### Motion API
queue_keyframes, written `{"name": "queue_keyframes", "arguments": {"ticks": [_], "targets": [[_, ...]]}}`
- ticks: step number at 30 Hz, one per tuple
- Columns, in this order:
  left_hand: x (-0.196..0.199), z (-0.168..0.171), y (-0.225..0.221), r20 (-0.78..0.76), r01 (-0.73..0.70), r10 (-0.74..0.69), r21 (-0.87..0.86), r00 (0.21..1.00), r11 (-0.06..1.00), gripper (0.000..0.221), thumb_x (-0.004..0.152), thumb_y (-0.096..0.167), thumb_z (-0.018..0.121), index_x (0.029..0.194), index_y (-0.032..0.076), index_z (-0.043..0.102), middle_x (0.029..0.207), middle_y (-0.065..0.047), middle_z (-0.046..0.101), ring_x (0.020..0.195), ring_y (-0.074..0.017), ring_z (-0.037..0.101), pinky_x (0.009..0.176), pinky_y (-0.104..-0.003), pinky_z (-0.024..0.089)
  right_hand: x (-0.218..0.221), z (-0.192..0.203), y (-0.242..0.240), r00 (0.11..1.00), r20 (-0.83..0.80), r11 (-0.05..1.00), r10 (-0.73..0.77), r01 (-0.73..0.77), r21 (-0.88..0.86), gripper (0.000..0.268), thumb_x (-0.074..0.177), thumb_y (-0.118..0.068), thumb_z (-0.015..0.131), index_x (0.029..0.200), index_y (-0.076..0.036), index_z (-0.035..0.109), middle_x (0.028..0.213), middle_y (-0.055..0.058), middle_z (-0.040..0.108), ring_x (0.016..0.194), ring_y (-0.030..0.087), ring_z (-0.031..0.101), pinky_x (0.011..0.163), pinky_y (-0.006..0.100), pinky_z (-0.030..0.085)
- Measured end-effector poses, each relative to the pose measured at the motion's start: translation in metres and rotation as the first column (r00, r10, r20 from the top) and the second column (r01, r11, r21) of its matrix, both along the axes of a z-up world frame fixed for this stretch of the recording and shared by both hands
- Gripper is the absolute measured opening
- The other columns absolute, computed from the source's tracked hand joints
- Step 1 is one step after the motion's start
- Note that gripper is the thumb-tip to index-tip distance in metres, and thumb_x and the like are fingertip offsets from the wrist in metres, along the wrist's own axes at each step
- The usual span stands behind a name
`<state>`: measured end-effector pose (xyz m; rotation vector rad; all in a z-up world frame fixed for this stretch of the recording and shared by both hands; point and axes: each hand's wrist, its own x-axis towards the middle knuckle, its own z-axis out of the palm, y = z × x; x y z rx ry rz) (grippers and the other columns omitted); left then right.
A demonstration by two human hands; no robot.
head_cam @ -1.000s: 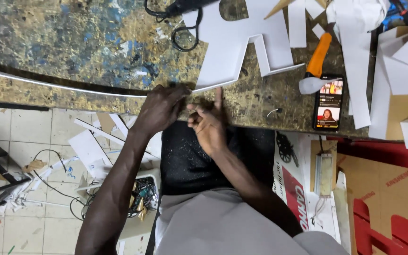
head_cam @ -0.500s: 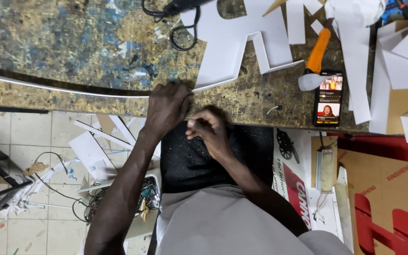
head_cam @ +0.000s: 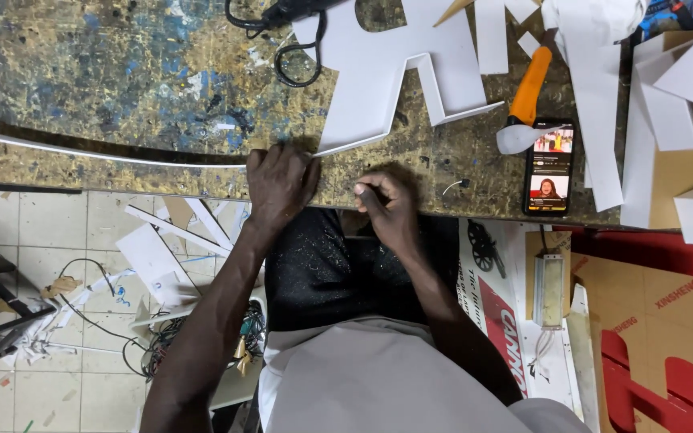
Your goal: Assembling a 3D acrylic letter by heating and gluing a plastic border strip to the letter's edge.
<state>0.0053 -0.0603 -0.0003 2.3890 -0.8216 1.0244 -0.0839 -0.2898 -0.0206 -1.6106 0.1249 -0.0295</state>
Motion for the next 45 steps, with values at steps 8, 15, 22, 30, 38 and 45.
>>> {"name": "queue_keyframes", "arguments": {"ticks": [8, 15, 22, 30, 38, 45], "targets": [[0.002, 0.012, -0.006, -0.015, 0.018, -0.018, 0.031, 1.000, 0.999, 0.031, 0.100, 0.021, 0.090, 0.094, 0.013, 0.061, 0.077, -0.008, 0.059, 0.072, -0.0320, 0.063, 0.069, -0.044, 0.045, 0.007, 0.021, -0.007, 0.990, 0.082, 0.990, 0.118, -0.111, -0.086, 0.027, 0.121, -0.022, 0.065, 0.133, 0.002, 0.070, 0.109, 0.029, 0.073, 0.106, 0.043, 0.080, 0.085, 0.056, 0.074], [-0.002, 0.020, -0.005, -0.017, 0.025, -0.024, 0.043, 1.000, 0.999, 0.031, 0.104, 0.024, 0.087, 0.090, 0.010, 0.063, 0.084, -0.012, 0.064, 0.078, -0.0356, 0.066, 0.069, -0.047, 0.045, 0.006, 0.049, -0.002, 0.985, 0.086, 0.984, 0.150, -0.140, -0.111, 0.027, 0.121, -0.023, 0.063, 0.129, 0.001, 0.074, 0.101, 0.027, 0.075, 0.099, 0.044, 0.082, 0.079, 0.057, 0.074], [0.000, 0.017, -0.004, -0.074, 0.025, -0.024, 0.019, 0.997, 1.000, 0.026, 0.104, 0.026, 0.085, 0.090, 0.012, 0.068, 0.087, -0.011, 0.069, 0.083, -0.0343, 0.068, 0.072, -0.046, 0.043, 0.030, 0.046, 0.011, 0.986, 0.139, 0.984, 0.093, -0.070, -0.164, 0.019, 0.113, -0.031, 0.078, 0.124, -0.016, 0.084, 0.098, 0.010, 0.080, 0.096, 0.030, 0.083, 0.083, 0.050, 0.071], [-0.008, 0.006, 0.013, -0.660, 0.112, -0.296, -0.306, 0.691, 0.945, 0.031, 0.110, 0.028, 0.066, 0.095, 0.001, 0.072, 0.107, -0.005, 0.076, 0.106, -0.0234, 0.068, 0.098, -0.036, 0.045, 0.254, 0.027, 0.029, 0.692, 0.622, 0.661, 0.367, 0.276, -0.698, 0.023, 0.101, -0.013, 0.085, 0.123, -0.007, 0.079, 0.105, 0.014, 0.077, 0.105, 0.044, 0.076, 0.088, 0.056, 0.061], [-0.008, -0.041, 0.002, -0.474, 0.014, 0.180, 0.377, 0.862, 0.926, 0.020, 0.103, 0.040, 0.068, 0.108, 0.026, 0.081, 0.105, -0.001, 0.078, 0.098, -0.0308, 0.071, 0.072, -0.053, 0.048, 0.348, 0.073, -0.007, 0.790, 0.150, 0.224, 0.595, 0.017, -0.974, 0.069, 0.086, -0.003, 0.086, 0.152, -0.013, 0.067, 0.154, 0.015, 0.065, 0.147, 0.045, 0.048, 0.115, 0.066, 0.037], [-0.006, -0.039, -0.003, -0.310, -0.100, 0.223, 0.367, 0.924, 0.925, 0.025, 0.105, 0.037, 0.066, 0.086, 0.022, 0.072, 0.082, -0.009, 0.070, 0.076, -0.0369, 0.069, 0.065, -0.055, 0.045, 0.242, 0.202, -0.034, 0.836, 0.431, 0.908, 0.340, -0.172, -0.382, 0.066, 0.102, -0.033, 0.092, 0.157, -0.012, 0.064, 0.144, 0.006, 0.072, 0.131, 0.019, 0.068, 0.111, 0.036, 0.056]]}}
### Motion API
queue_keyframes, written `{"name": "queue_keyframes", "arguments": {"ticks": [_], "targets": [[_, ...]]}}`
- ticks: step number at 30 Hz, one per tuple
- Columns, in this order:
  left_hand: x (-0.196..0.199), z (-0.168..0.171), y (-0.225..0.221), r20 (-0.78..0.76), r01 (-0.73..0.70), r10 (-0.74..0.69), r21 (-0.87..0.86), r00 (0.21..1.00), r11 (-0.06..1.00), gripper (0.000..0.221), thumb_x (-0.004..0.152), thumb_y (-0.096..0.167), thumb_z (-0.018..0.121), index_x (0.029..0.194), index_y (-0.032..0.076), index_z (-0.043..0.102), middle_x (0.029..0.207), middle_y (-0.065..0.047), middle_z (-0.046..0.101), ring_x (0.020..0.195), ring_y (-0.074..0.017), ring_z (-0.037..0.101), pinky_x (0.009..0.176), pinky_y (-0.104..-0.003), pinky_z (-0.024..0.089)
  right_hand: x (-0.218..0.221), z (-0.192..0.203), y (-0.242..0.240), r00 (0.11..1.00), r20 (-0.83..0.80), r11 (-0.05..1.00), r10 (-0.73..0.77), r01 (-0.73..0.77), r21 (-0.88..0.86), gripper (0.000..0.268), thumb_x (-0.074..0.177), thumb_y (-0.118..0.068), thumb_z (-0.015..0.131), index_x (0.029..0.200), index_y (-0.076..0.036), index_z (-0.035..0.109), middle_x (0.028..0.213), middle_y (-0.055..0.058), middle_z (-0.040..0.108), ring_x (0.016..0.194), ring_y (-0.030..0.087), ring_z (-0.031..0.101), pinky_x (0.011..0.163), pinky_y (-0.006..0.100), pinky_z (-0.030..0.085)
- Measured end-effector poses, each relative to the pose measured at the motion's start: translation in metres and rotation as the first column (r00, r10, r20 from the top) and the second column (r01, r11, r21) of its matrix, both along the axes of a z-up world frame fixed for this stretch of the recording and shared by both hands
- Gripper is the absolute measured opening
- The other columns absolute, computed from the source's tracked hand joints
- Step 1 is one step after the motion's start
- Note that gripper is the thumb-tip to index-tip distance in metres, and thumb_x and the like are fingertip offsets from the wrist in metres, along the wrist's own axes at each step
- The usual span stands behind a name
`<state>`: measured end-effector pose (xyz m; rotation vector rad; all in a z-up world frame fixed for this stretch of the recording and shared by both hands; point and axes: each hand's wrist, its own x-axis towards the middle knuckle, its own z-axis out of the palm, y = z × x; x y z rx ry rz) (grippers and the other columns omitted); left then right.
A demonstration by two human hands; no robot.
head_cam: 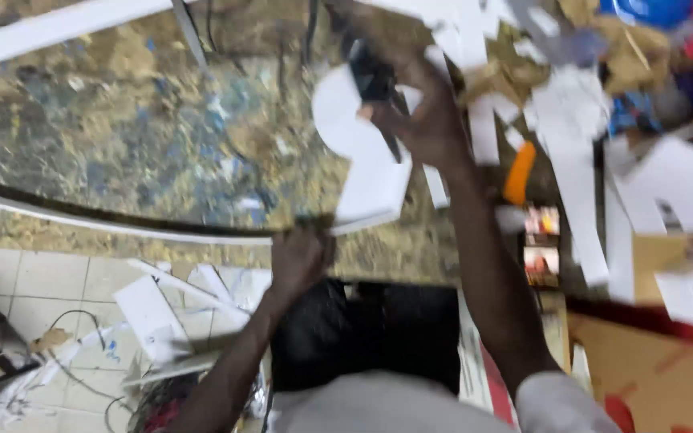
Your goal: Assembling a 3D acrylic letter by heating and gluing a plastic border strip to the letter's edge.
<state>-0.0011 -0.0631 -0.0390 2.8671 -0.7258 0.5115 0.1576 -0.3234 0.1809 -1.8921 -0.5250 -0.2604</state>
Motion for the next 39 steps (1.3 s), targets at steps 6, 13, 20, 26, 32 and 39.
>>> {"name": "queue_keyframes", "arguments": {"ticks": [6, 13, 20, 26, 32, 39], "targets": [[-0.002, 0.038, -0.002, 0.145, 0.073, -0.035, -0.266, 0.989, 0.961, 0.019, 0.107, 0.029, 0.073, 0.119, 0.019, 0.083, 0.120, 0.002, 0.082, 0.109, -0.0269, 0.073, 0.084, -0.050, 0.047, -0.057, 0.023, -0.030, 0.992, -0.118, 0.918, -0.050, 0.093, 0.385, 0.053, 0.096, -0.043, 0.090, 0.128, -0.012, 0.061, 0.112, 0.001, 0.068, 0.103, 0.013, 0.068, 0.085, 0.028, 0.059], [-0.004, 0.063, -0.009, 0.360, 0.177, -0.059, -0.304, 0.931, 0.936, 0.024, 0.101, 0.033, 0.085, 0.095, 0.019, 0.067, 0.088, 0.001, 0.072, 0.085, -0.0267, 0.073, 0.077, -0.043, 0.052, -0.084, -0.012, -0.050, 0.996, -0.079, 0.871, 0.045, -0.001, 0.491, 0.056, 0.100, -0.036, 0.093, 0.137, -0.006, 0.064, 0.113, 0.006, 0.073, 0.105, 0.011, 0.073, 0.094, 0.030, 0.067], [-0.007, 0.079, -0.013, 0.353, 0.139, -0.035, -0.274, 0.935, 0.952, 0.031, 0.102, 0.037, 0.085, 0.088, 0.016, 0.067, 0.081, -0.003, 0.068, 0.081, -0.0297, 0.072, 0.077, -0.044, 0.052, -0.094, -0.025, -0.045, 0.991, -0.098, 0.882, 0.094, -0.037, 0.470, 0.063, 0.099, -0.033, 0.095, 0.144, -0.004, 0.064, 0.120, 0.009, 0.074, 0.113, 0.017, 0.073, 0.093, 0.033, 0.067], [-0.006, 0.074, -0.013, 0.338, 0.130, -0.026, -0.288, 0.941, 0.949, 0.029, 0.102, 0.035, 0.086, 0.089, 0.016, 0.068, 0.079, -0.002, 0.068, 0.080, -0.0288, 0.072, 0.076, -0.044, 0.052, -0.096, -0.039, -0.033, 0.981, -0.133, 0.889, 0.138, -0.064, 0.454, 0.066, 0.095, -0.027, 0.098, 0.148, -0.006, 0.066, 0.125, 0.010, 0.077, 0.118, 0.019, 0.074, 0.092, 0.036, 0.067], [-0.001, 0.056, -0.008, 0.351, 0.144, -0.025, -0.316, 0.936, 0.938, 0.028, 0.100, 0.034, 0.086, 0.088, 0.016, 0.068, 0.081, -0.003, 0.069, 0.084, -0.0289, 0.073, 0.077, -0.043, 0.052, -0.098, -0.044, -0.024, 0.967, -0.150, 0.896, 0.206, -0.125, 0.426, 0.063, 0.099, -0.023, 0.095, 0.150, -0.005, 0.064, 0.123, 0.010, 0.077, 0.113, 0.018, 0.074, 0.086, 0.034, 0.068], [0.003, 0.034, -0.005, 0.363, 0.159, -0.027, -0.337, 0.931, 0.928, 0.023, 0.101, 0.032, 0.084, 0.089, 0.017, 0.071, 0.084, -0.002, 0.071, 0.085, -0.0269, 0.073, 0.077, -0.041, 0.052, -0.109, -0.032, 0.003, 0.958, -0.172, 0.916, 0.229, -0.152, 0.371, 0.065, 0.096, -0.024, 0.098, 0.149, -0.007, 0.065, 0.124, 0.011, 0.078, 0.114, 0.018, 0.073, 0.089, 0.038, 0.069]]}}
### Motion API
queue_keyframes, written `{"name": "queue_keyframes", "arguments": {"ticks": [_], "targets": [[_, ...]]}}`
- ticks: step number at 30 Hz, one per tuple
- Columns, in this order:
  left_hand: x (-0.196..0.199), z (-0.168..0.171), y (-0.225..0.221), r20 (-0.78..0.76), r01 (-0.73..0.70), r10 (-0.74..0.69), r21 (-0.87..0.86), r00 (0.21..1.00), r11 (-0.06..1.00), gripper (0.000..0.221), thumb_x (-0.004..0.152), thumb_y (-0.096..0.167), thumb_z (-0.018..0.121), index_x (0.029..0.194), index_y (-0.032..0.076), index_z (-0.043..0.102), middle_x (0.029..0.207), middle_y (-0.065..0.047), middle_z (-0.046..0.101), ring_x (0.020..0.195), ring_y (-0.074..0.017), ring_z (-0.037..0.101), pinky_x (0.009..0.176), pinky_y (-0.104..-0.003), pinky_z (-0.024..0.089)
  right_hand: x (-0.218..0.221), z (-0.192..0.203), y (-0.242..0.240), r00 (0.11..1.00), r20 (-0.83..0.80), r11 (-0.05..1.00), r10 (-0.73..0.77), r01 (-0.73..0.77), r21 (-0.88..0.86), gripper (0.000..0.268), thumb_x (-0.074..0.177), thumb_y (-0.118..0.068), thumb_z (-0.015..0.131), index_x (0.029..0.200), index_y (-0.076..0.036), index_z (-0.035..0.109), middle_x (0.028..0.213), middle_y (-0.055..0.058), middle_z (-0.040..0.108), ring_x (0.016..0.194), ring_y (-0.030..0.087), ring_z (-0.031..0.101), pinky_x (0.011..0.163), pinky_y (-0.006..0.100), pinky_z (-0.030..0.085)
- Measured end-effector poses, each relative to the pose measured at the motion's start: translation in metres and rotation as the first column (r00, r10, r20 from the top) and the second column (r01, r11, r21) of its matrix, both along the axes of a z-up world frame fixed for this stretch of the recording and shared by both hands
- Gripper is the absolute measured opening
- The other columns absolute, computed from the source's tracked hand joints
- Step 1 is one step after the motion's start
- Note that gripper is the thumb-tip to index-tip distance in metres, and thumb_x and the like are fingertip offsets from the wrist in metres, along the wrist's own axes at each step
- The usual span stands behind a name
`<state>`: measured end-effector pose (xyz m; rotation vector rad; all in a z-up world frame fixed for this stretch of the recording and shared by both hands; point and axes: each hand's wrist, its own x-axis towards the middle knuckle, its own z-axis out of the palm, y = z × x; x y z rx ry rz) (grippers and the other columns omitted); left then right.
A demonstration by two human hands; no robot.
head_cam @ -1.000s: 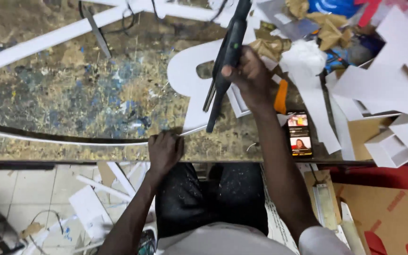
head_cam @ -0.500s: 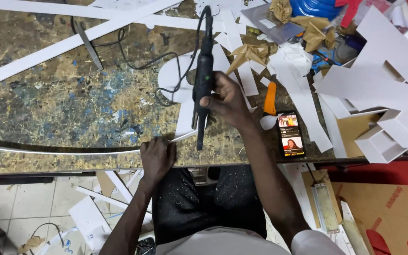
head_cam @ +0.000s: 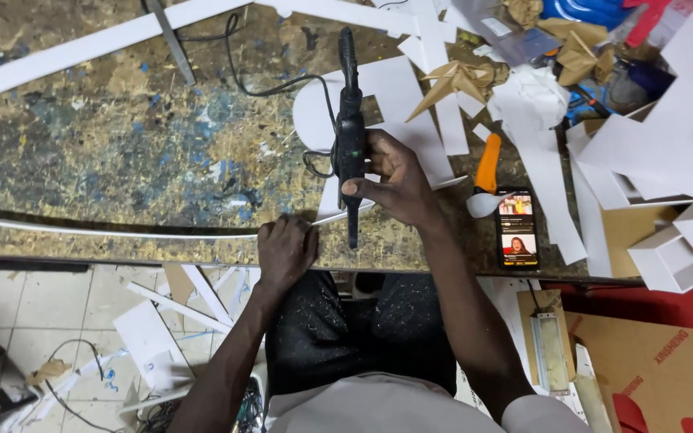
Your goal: Assembling a 3D acrylic letter by heating and gluing a plastic border strip to the letter's edge.
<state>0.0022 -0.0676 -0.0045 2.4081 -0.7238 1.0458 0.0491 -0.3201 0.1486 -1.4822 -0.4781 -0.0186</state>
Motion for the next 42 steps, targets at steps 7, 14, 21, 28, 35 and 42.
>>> {"name": "queue_keyframes", "arguments": {"ticks": [7, 14, 21, 28, 35, 42], "targets": [[-0.001, -0.009, 0.000, -0.026, -0.011, 0.011, -0.015, 1.000, 1.000, 0.025, 0.102, 0.035, 0.082, 0.087, 0.018, 0.070, 0.081, -0.002, 0.068, 0.084, -0.0271, 0.072, 0.077, -0.042, 0.052, 0.002, -0.007, 0.015, 0.999, 0.010, 0.998, 0.030, -0.029, -0.057, 0.064, 0.095, -0.026, 0.099, 0.147, -0.007, 0.066, 0.127, 0.010, 0.076, 0.122, 0.020, 0.071, 0.103, 0.047, 0.065], [0.000, -0.009, 0.000, -0.038, -0.006, 0.005, -0.022, 0.999, 1.000, 0.023, 0.104, 0.034, 0.083, 0.091, 0.019, 0.072, 0.082, -0.001, 0.068, 0.083, -0.0257, 0.072, 0.076, -0.040, 0.052, 0.003, -0.010, 0.022, 0.999, 0.019, 0.995, 0.034, -0.032, -0.097, 0.058, 0.095, -0.020, 0.098, 0.143, -0.008, 0.067, 0.128, 0.010, 0.077, 0.126, 0.021, 0.070, 0.109, 0.048, 0.062], [0.000, -0.017, 0.001, -0.038, -0.001, 0.001, -0.016, 0.999, 1.000, 0.020, 0.103, 0.030, 0.084, 0.096, 0.018, 0.070, 0.085, -0.002, 0.069, 0.083, -0.0269, 0.071, 0.076, -0.042, 0.051, -0.002, -0.023, 0.023, 1.000, -0.014, 0.997, 0.021, -0.022, -0.074, 0.061, 0.096, -0.021, 0.098, 0.145, -0.007, 0.066, 0.130, 0.012, 0.076, 0.127, 0.022, 0.070, 0.109, 0.049, 0.062], [0.000, -0.008, 0.001, -0.036, 0.028, -0.029, -0.039, 0.999, 0.999, 0.021, 0.103, 0.028, 0.086, 0.094, 0.016, 0.070, 0.080, -0.005, 0.064, 0.076, -0.0281, 0.067, 0.072, -0.040, 0.047, -0.018, -0.031, 0.025, 1.000, -0.021, 0.999, -0.011, 0.010, -0.049, 0.060, 0.096, -0.017, 0.098, 0.143, -0.005, 0.063, 0.123, 0.014, 0.075, 0.121, 0.024, 0.074, 0.106, 0.049, 0.063], [-0.001, 0.000, 0.001, -0.026, 0.031, -0.033, -0.052, 0.999, 0.998, 0.022, 0.103, 0.025, 0.086, 0.093, 0.014, 0.070, 0.080, -0.006, 0.064, 0.076, -0.0289, 0.066, 0.071, -0.040, 0.046, -0.024, -0.022, 0.025, 0.999, -0.047, 0.998, -0.024, 0.021, -0.059, 0.054, 0.100, -0.016, 0.095, 0.142, -0.005, 0.063, 0.120, 0.011, 0.075, 0.120, 0.021, 0.075, 0.105, 0.047, 0.064], [-0.002, -0.009, 0.002, -0.039, 0.009, -0.011, -0.035, 0.999, 0.999, 0.022, 0.101, 0.024, 0.084, 0.090, 0.012, 0.069, 0.078, -0.008, 0.061, 0.077, -0.0318, 0.067, 0.070, -0.043, 0.048, -0.021, -0.016, 0.034, 1.000, -0.021, 0.999, -0.001, 0.000, -0.053, 0.055, 0.101, -0.012, 0.092, 0.146, -0.002, 0.061, 0.131, 0.018, 0.076, 0.128, 0.027, 0.075, 0.108, 0.048, 0.062]]}}
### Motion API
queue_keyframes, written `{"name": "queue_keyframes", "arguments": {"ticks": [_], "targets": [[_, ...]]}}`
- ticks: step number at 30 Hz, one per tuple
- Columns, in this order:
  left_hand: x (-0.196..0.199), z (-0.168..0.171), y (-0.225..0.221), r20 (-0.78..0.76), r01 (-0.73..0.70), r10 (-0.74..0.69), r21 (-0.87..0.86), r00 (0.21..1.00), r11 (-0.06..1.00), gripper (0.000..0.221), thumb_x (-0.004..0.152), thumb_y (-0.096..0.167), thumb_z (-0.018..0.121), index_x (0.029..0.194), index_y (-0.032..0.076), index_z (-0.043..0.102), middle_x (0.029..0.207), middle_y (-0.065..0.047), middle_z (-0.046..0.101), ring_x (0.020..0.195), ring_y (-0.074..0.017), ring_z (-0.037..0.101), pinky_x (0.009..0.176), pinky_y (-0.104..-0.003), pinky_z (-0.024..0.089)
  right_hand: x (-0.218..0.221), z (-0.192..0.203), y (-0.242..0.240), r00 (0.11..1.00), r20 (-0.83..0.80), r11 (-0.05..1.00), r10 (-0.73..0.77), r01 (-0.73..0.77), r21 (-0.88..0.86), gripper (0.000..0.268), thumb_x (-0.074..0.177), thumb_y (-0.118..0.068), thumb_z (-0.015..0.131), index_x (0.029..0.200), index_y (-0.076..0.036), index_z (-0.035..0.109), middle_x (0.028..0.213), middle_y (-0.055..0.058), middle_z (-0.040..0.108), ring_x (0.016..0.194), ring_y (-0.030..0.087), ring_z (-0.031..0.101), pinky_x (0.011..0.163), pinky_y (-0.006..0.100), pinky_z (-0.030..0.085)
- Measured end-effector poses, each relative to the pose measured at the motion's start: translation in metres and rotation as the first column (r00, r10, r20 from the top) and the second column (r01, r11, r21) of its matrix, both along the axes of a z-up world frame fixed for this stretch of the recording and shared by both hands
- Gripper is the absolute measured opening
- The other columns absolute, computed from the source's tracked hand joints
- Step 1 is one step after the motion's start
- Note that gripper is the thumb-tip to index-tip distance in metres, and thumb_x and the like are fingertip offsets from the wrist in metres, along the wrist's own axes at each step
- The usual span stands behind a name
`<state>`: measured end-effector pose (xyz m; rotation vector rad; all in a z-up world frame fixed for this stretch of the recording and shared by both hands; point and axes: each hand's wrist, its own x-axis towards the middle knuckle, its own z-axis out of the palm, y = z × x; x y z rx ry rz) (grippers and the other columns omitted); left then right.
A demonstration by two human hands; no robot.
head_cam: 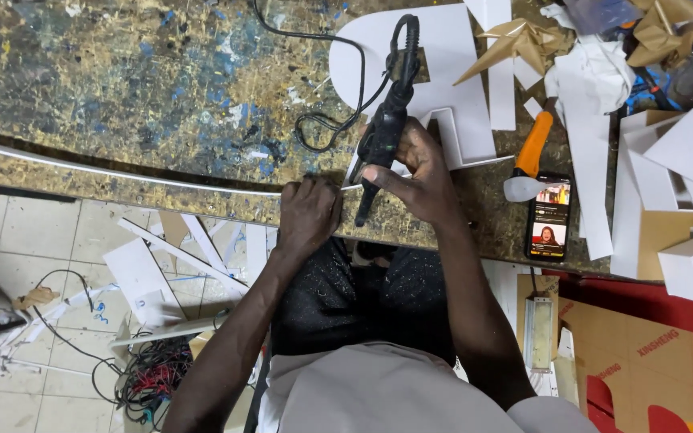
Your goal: Assembling a 3D acrylic letter by heating and gluing a plastic border strip to the letter's edge.
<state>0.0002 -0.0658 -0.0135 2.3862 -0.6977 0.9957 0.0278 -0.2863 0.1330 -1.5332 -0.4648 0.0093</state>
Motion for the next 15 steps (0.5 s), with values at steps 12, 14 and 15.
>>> {"name": "queue_keyframes", "arguments": {"ticks": [12, 14, 15], "targets": [[-0.002, 0.010, -0.001, -0.029, 0.017, -0.018, -0.029, 0.999, 0.999, 0.027, 0.109, 0.026, 0.081, 0.093, 0.010, 0.067, 0.077, -0.008, 0.059, 0.076, -0.0303, 0.064, 0.072, -0.040, 0.046, -0.005, 0.000, 0.005, 0.998, 0.054, 0.999, 0.026, -0.024, -0.024, 0.059, 0.104, -0.013, 0.089, 0.153, 0.000, 0.057, 0.143, 0.025, 0.072, 0.140, 0.040, 0.069, 0.115, 0.055, 0.059], [-0.003, 0.013, -0.001, -0.037, 0.019, -0.020, -0.034, 0.999, 0.999, 0.028, 0.109, 0.026, 0.081, 0.092, 0.010, 0.066, 0.077, -0.008, 0.059, 0.076, -0.0305, 0.064, 0.072, -0.041, 0.046, -0.005, 0.000, 0.004, 0.998, 0.056, 0.999, 0.036, -0.034, -0.029, 0.059, 0.105, -0.012, 0.088, 0.153, 0.000, 0.057, 0.144, 0.025, 0.072, 0.140, 0.041, 0.069, 0.115, 0.056, 0.059], [-0.002, 0.015, -0.001, -0.042, 0.022, -0.023, -0.039, 0.999, 0.999, 0.029, 0.109, 0.026, 0.082, 0.092, 0.009, 0.065, 0.076, -0.008, 0.058, 0.076, -0.0307, 0.064, 0.072, -0.041, 0.046, -0.004, 0.000, 0.004, 0.997, 0.061, 0.999, 0.045, -0.043, -0.032, 0.058, 0.105, -0.012, 0.087, 0.153, 0.001, 0.057, 0.144, 0.026, 0.071, 0.140, 0.043, 0.069, 0.116, 0.057, 0.058]]}}
